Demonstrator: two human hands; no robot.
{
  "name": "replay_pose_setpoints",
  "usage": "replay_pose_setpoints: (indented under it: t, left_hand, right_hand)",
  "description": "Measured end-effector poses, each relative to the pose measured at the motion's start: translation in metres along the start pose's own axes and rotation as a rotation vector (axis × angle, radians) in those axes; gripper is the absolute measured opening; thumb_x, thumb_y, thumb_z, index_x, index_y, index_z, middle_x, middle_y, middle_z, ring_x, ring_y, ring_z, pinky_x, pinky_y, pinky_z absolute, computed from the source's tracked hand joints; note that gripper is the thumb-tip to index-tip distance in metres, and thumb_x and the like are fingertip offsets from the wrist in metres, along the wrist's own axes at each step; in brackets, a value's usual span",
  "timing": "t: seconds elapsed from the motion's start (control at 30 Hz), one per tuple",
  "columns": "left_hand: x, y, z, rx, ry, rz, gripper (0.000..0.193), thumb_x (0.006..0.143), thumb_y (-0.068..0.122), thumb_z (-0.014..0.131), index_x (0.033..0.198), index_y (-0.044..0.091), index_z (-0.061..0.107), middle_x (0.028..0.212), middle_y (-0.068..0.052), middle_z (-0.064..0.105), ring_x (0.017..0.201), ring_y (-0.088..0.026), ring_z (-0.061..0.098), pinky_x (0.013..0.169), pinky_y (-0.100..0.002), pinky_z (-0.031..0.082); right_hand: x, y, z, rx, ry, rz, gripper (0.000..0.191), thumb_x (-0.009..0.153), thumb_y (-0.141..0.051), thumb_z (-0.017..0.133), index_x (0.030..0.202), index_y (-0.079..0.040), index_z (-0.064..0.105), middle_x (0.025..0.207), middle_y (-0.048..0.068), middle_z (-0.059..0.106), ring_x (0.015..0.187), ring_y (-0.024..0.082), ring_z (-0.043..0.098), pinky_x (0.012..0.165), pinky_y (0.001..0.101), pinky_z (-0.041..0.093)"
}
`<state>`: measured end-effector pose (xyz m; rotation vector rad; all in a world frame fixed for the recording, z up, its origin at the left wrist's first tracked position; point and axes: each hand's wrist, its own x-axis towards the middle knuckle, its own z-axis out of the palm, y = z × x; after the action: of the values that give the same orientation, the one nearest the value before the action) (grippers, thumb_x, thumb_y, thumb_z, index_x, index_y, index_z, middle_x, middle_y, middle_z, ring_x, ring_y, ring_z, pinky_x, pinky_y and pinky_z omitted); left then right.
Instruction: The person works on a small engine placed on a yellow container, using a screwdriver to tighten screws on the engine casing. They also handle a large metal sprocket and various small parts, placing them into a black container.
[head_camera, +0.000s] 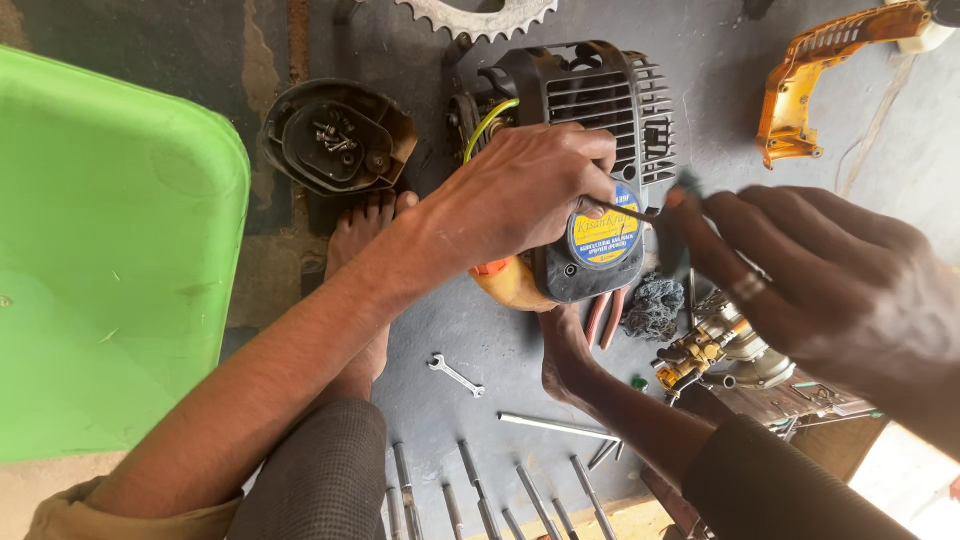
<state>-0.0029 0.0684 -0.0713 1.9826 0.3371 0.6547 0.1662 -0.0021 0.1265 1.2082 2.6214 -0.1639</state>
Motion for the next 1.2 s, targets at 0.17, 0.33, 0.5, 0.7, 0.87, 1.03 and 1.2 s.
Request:
replay_pose_setpoints:
  t: [0.17, 0.33, 0.5, 0.7, 0.87, 1.03, 1.2]
  left_hand:
    - [0.004, 0.002, -0.001, 0.019, -0.056, -0.055, 0.031, 0.077, -0.004, 0.076, 0.102, 0.014, 0.081, 0.090, -0.002, 0.070, 0.087, -0.020, 0.069, 0.080, -0.038, 0.057]
    - [0.001, 0.001, -0.001, 0.028, -0.020, -0.042, 0.030, 0.075, -0.005, 0.076, 0.098, 0.013, 0.082, 0.091, -0.003, 0.070, 0.090, -0.022, 0.069, 0.082, -0.040, 0.056]
    - [-0.001, 0.001, -0.001, 0.015, -0.019, -0.045, 0.025, 0.076, -0.001, 0.079, 0.097, 0.013, 0.081, 0.089, -0.003, 0.069, 0.088, -0.022, 0.069, 0.082, -0.041, 0.056]
    - [-0.003, -0.003, 0.000, 0.050, -0.048, -0.070, 0.028, 0.079, -0.002, 0.078, 0.102, 0.014, 0.081, 0.089, -0.002, 0.070, 0.087, -0.020, 0.068, 0.080, -0.039, 0.057]
    - [-0.002, 0.003, -0.004, 0.008, -0.008, -0.026, 0.028, 0.079, -0.002, 0.077, 0.103, 0.013, 0.080, 0.097, -0.003, 0.072, 0.094, -0.018, 0.067, 0.088, -0.038, 0.057]
    - [-0.025, 0.025, -0.031, 0.049, 0.264, -0.227, 0.034, 0.094, 0.027, 0.071, 0.116, 0.001, 0.070, 0.109, -0.015, 0.070, 0.103, -0.025, 0.064, 0.093, -0.042, 0.053]
    - [-0.050, 0.029, -0.029, -0.376, -0.264, -1.135, 0.056, 0.109, 0.053, 0.043, 0.121, 0.006, 0.071, 0.097, -0.023, 0.076, 0.086, -0.035, 0.071, 0.080, -0.048, 0.057]
  right_hand:
    - [0.021, -0.002, -0.006, 0.089, -0.079, 0.169, 0.034, 0.080, -0.011, 0.073, 0.112, 0.001, 0.071, 0.101, 0.014, 0.073, 0.089, 0.029, 0.074, 0.075, 0.0403, 0.058]
    - [0.020, -0.004, -0.018, 0.057, 0.098, 0.105, 0.023, 0.088, -0.011, 0.072, 0.106, 0.003, 0.072, 0.100, 0.015, 0.074, 0.089, 0.031, 0.074, 0.076, 0.0427, 0.058]
    - [0.019, -0.010, 0.002, 0.066, -0.264, 0.417, 0.025, 0.098, -0.035, 0.075, 0.093, -0.010, 0.076, 0.088, 0.001, 0.073, 0.073, 0.015, 0.069, 0.067, 0.0339, 0.056]
    - [0.015, -0.008, -0.011, 0.017, -0.070, 0.270, 0.023, 0.091, -0.009, 0.073, 0.113, -0.003, 0.072, 0.096, 0.006, 0.072, 0.081, 0.020, 0.070, 0.067, 0.0361, 0.058]
    - [0.014, -0.004, -0.009, -0.015, -0.029, 0.120, 0.031, 0.089, -0.017, 0.078, 0.112, 0.003, 0.073, 0.084, 0.006, 0.069, 0.070, 0.020, 0.066, 0.057, 0.0364, 0.054]
    - [0.015, -0.008, -0.001, 0.086, -0.157, 0.404, 0.017, 0.092, -0.023, 0.075, 0.088, -0.006, 0.076, 0.066, 0.004, 0.061, 0.057, 0.018, 0.060, 0.054, 0.0373, 0.050]
    - [0.016, -0.011, 0.002, 0.213, -0.062, 0.353, 0.020, 0.097, -0.017, 0.077, 0.084, -0.003, 0.072, 0.075, 0.005, 0.064, 0.060, 0.020, 0.060, 0.057, 0.0384, 0.049]
